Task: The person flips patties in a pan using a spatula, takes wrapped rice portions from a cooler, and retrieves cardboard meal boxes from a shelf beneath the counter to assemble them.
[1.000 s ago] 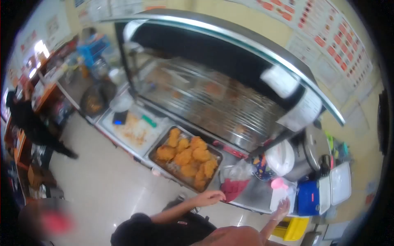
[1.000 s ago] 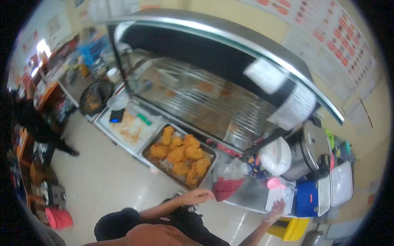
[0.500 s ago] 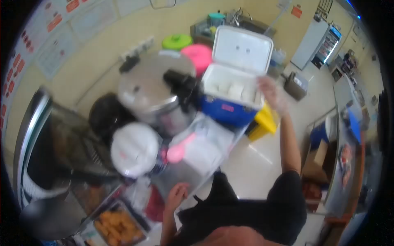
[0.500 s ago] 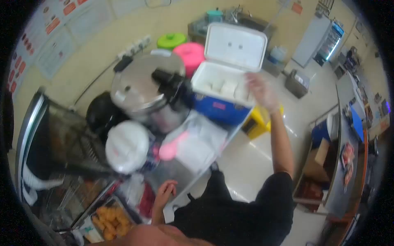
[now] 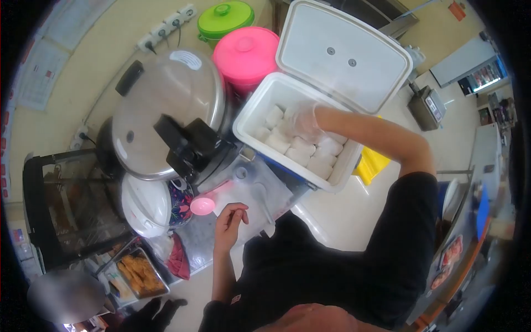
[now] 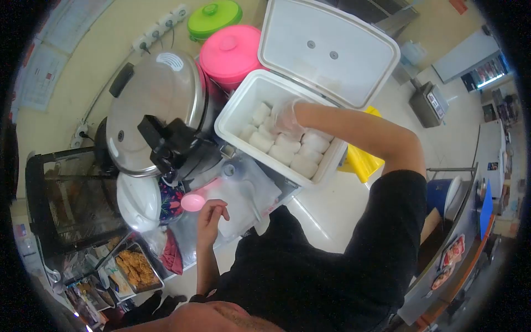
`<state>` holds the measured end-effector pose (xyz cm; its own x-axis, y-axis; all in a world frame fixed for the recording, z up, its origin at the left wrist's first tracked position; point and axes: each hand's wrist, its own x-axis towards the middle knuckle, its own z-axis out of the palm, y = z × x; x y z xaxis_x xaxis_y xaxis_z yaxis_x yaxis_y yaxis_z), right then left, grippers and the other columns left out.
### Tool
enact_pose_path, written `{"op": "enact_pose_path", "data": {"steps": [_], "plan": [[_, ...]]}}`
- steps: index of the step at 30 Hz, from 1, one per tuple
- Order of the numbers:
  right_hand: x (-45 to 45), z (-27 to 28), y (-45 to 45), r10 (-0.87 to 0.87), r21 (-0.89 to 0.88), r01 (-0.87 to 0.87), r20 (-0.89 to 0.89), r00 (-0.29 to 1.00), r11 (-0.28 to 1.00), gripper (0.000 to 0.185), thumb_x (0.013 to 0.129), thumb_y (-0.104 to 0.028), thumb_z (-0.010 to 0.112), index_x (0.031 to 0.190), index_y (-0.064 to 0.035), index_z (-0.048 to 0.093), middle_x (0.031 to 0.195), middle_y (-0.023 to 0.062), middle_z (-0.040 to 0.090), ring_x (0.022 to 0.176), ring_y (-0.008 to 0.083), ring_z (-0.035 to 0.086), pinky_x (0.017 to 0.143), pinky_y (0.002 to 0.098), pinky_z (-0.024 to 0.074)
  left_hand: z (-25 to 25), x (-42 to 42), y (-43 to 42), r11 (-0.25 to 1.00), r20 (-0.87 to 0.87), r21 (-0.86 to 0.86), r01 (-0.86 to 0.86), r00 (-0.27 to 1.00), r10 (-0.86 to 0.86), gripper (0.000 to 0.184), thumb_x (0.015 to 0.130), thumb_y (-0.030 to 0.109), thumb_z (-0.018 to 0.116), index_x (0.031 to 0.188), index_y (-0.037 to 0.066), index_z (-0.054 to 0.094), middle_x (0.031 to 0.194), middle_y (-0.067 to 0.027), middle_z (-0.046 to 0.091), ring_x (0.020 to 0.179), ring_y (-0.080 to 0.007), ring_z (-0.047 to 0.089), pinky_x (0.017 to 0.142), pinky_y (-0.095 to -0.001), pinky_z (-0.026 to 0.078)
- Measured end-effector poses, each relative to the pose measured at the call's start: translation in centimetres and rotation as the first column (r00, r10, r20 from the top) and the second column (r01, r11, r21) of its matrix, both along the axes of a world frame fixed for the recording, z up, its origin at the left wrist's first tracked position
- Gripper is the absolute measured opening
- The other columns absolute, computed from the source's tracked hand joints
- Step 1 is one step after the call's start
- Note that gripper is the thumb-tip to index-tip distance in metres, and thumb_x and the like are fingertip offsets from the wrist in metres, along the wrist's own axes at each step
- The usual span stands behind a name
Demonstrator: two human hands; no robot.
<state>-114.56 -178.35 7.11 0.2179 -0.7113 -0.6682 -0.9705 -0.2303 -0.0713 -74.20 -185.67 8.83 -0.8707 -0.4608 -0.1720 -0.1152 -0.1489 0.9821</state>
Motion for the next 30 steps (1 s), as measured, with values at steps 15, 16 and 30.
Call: {"op": "enact_pose_path", "data": {"steps": [15, 16, 30], "plan": [[1.3, 10.5, 0.0, -0.339, 0.088, 0.458, 0.795, 0.503, 0.885, 0.085, 0.068, -0.010, 0.077, 0.143, -0.0168, 0.037, 0.133, 0.0125, 0.051, 0.118, 0.0302, 0.053, 0.096, 0.0395, 0.0446, 2.7, -8.6, 3.6, 0.636, -0.166, 0.766, -0.094, 0.927, 0.337, 0.055, 0.089, 0.018, 0.062, 0.135, 0.012, 0.033, 0.123, -0.0162, 0.051, 0.110, -0.0358, 0.056, 0.086, -0.0509, 0.052], [1.2, 7.8, 0.0, -0.350, 0.116, 0.395, 0.724, 0.595, 0.911, 0.088, 0.067, -0.013, 0.079, 0.143, -0.0185, 0.037, 0.131, 0.0153, 0.052, 0.117, 0.0314, 0.054, 0.095, 0.0409, 0.0457, 2.0, -7.8, 3.6, 0.661, -0.182, 0.746, -0.084, 0.929, 0.323, 0.054, 0.089, 0.017, 0.062, 0.134, 0.012, 0.033, 0.123, -0.0162, 0.051, 0.109, -0.0364, 0.057, 0.085, -0.0514, 0.052], [6.3, 2.3, 1.3, -0.407, -0.049, 0.445, 0.326, 0.853, 0.894, 0.115, 0.057, -0.041, 0.085, 0.149, -0.0234, 0.018, 0.135, 0.0266, 0.043, 0.116, 0.0394, 0.054, 0.094, 0.0459, 0.0456, 1.0, -4.9, 3.1, 0.547, -0.035, 0.774, -0.318, 0.842, 0.539, 0.042, 0.094, 0.029, 0.055, 0.131, 0.014, 0.043, 0.125, -0.0084, 0.054, 0.113, -0.0268, 0.055, 0.095, -0.0459, 0.046]]}}
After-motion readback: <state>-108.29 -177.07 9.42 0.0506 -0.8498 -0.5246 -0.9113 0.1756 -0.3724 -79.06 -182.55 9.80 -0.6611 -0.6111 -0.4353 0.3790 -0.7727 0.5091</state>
